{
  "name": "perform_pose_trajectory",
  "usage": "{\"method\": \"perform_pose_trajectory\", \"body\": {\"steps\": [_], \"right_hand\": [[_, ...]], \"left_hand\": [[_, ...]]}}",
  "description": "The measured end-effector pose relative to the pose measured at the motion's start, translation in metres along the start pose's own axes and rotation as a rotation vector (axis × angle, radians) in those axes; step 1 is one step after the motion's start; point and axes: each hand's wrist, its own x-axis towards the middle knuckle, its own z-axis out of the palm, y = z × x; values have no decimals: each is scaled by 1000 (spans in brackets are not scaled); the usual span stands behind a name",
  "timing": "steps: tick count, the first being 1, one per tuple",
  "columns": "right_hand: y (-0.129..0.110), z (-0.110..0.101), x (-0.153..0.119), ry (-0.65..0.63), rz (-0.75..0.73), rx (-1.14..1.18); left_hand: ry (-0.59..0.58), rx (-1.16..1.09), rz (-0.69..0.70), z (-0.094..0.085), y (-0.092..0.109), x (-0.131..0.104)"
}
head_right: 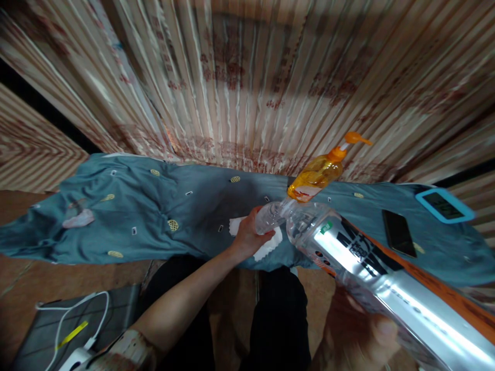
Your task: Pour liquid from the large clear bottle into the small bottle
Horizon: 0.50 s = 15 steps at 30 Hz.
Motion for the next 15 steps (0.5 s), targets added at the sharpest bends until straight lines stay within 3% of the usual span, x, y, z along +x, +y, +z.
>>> {"method": "perform_pose_trajectory", "body": {"steps": [15], "right_hand": [[0, 0, 1, -22, -17, -42]], "left_hand": [[-29, -1, -36, 0, -2, 1]]}}
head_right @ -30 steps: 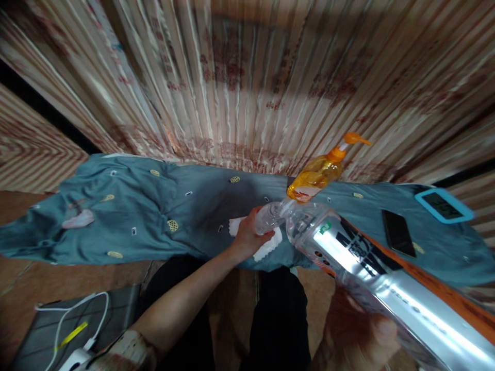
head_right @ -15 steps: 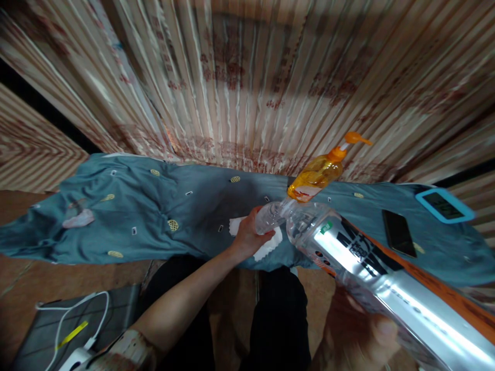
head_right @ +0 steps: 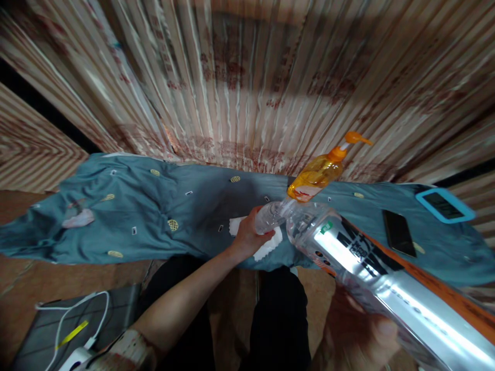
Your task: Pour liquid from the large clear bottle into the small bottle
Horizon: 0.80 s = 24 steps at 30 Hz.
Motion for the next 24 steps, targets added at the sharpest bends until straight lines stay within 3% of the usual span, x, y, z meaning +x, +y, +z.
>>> {"method": "perform_pose_trajectory", "body": {"steps": [24], "right_hand": [[4, -4, 0, 14, -18, 27]], "left_hand": [[8, 1, 14, 0, -1, -1]]}}
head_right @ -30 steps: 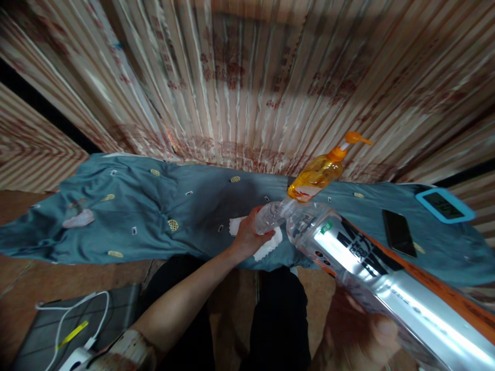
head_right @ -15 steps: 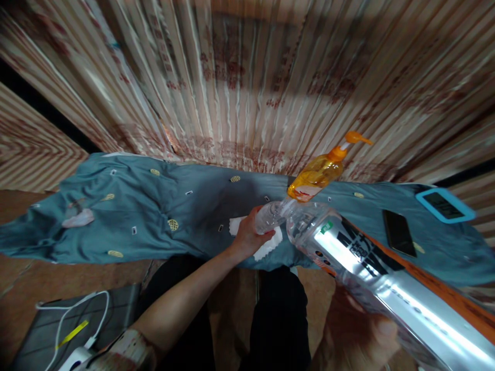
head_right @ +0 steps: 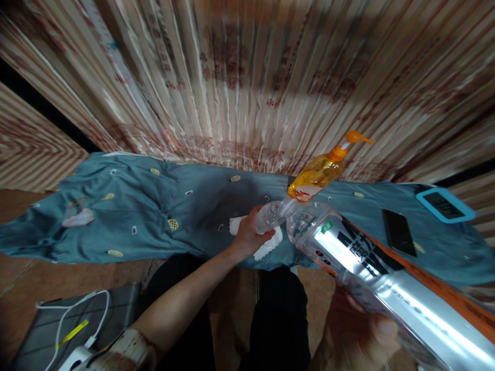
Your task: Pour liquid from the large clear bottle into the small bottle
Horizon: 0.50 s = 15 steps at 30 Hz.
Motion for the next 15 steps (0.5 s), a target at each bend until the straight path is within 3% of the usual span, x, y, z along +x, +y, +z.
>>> {"method": "perform_pose_trajectory", "body": {"steps": [7, 15], "right_hand": [[-3, 2, -1, 58, 29, 8], [-5, 6, 1, 37, 28, -26]], "left_hand": [[-17, -2, -11, -1, 0, 1], [4, -1, -7, -1, 3, -1]]}}
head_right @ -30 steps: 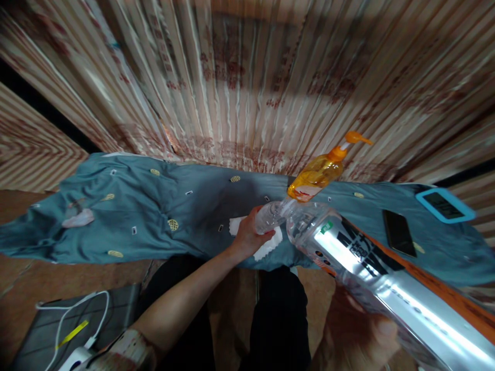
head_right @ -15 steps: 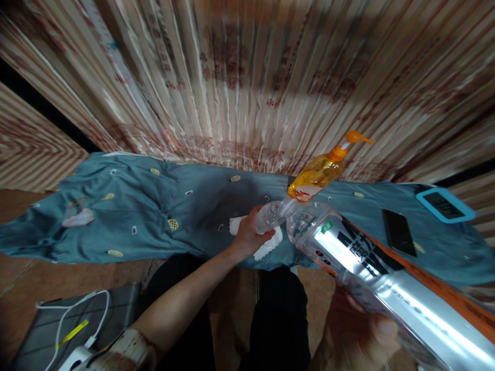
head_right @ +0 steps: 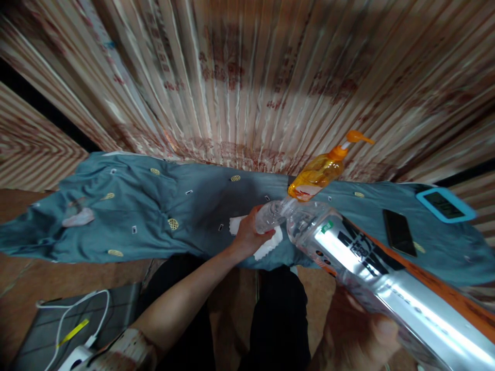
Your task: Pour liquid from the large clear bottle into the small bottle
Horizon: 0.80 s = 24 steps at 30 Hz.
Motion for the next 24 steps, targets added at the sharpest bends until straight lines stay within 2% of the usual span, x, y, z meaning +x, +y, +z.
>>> {"method": "perform_pose_trajectory", "body": {"steps": [10, 24], "right_hand": [[-2, 1, 0, -50, -1, -27], [6, -9, -1, 63, 54, 9]], "left_hand": [[-4, -13, 9, 0, -1, 1], [-13, 12, -9, 0, -1, 1]]}}
